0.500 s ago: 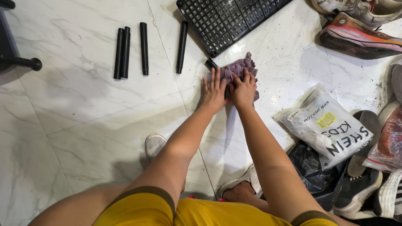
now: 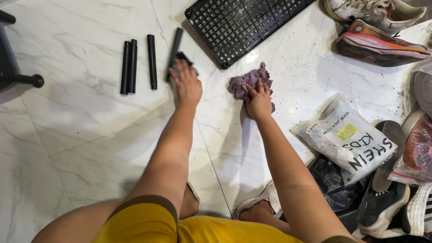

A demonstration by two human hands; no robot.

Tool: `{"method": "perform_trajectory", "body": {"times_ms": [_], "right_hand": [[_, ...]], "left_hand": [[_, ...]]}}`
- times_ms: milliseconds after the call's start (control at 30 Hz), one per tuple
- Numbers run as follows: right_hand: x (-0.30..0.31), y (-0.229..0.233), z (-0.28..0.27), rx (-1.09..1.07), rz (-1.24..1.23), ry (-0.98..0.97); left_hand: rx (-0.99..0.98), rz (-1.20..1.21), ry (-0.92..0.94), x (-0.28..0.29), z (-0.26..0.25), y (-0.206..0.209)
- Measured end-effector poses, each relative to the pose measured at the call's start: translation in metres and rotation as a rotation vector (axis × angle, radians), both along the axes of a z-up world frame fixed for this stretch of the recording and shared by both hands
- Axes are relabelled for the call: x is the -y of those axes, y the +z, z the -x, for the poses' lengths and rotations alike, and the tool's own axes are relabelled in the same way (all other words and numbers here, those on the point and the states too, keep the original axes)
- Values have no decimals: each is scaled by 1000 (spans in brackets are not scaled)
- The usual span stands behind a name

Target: The person sits on the floor and wipes a black plastic tray and several black cylindrical legs with a purple cloth. They then walk to a sink, rinse the cloth under running water, and return to continue wiping the tray and legs.

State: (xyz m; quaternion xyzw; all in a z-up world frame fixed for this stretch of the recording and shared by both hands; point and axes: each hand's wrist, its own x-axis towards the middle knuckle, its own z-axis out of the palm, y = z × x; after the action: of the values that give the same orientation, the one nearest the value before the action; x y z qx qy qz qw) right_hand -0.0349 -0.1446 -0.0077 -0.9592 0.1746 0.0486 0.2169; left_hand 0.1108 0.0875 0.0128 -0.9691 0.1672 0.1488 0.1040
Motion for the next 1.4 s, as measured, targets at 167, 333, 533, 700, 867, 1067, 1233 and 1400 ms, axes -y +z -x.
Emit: {"method": "perform_trajectory", "body": {"times_ms": [167,333,533,700,867,1067,1233,1400], "right_hand": [[2,-10,0,24,12,18],[-10,-20,15,145,147,24],[4,-32,22,186,-572,-510],[45,1,-2,485,-1063,-659],[55,65,-14,498,-753,-335],[16,97,-46,496,-183,-3],[-14,88,-45,155,-827,-249],[-27,70,-30,409,-690,-116]], "left_hand": [[64,848,304,32,-36,-35],[-208,1392,904,76,-99,-75],[-742,1424,869,56,-131,-99],[-766,1899,929,59,-121,-76],[-1011,1803,950,61,-110,2],[-1199,1240,547,103,-70,67],[-1125,1284,487,120,-37,82],[-962,1251,527,123,-25,86]]}}
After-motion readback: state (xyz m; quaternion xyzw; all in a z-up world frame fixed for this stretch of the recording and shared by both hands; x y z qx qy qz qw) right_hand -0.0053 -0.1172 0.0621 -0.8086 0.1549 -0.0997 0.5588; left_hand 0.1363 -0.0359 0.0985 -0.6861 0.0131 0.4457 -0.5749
